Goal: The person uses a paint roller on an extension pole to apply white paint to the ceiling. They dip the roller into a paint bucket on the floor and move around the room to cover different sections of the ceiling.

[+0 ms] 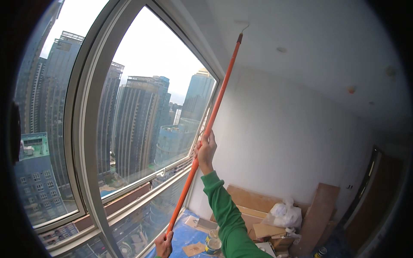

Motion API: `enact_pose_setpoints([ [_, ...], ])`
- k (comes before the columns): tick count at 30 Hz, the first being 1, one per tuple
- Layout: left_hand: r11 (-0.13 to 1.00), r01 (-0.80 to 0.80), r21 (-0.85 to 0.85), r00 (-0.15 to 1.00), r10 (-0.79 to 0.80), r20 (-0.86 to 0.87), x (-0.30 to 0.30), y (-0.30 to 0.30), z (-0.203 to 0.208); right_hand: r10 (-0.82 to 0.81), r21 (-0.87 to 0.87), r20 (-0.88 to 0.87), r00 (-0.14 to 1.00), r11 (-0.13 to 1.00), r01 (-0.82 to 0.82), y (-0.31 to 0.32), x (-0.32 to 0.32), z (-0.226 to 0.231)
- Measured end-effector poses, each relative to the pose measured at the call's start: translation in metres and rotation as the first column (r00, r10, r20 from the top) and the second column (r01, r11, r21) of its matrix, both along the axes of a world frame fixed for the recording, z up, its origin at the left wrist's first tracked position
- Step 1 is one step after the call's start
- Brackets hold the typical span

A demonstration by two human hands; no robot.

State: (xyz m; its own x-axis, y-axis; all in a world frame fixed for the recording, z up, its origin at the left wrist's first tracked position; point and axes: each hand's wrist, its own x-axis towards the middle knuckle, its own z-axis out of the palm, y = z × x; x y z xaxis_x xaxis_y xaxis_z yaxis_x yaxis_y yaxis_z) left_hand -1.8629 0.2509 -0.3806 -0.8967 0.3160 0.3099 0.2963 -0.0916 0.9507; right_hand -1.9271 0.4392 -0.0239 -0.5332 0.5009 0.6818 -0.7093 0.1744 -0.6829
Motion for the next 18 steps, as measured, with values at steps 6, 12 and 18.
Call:
enact_pose_setpoints([
  [6, 1.0, -0.005, -0.011, 0.999, 0.004, -0.049, -0.018, 0.048, 0.023, -0.031, -0.012, 0.004, 1.0, 0.999, 0.031, 0.062, -0.025, 0.012],
  [12, 0.992, -0.122, 0.037, 0.992, 0.123, -0.031, -0.034, 0.102, 0.044, -0.043, -0.017, 0.019, 0.999, 0.999, 0.043, 0.12, -0.047, 0.027],
  [18, 0.991, -0.123, 0.052, 0.991, 0.126, -0.051, -0.051, 0.151, 0.054, -0.07, -0.031, 0.009, 0.998, 0.997, 0.07, 0.179, -0.068, 0.042],
])
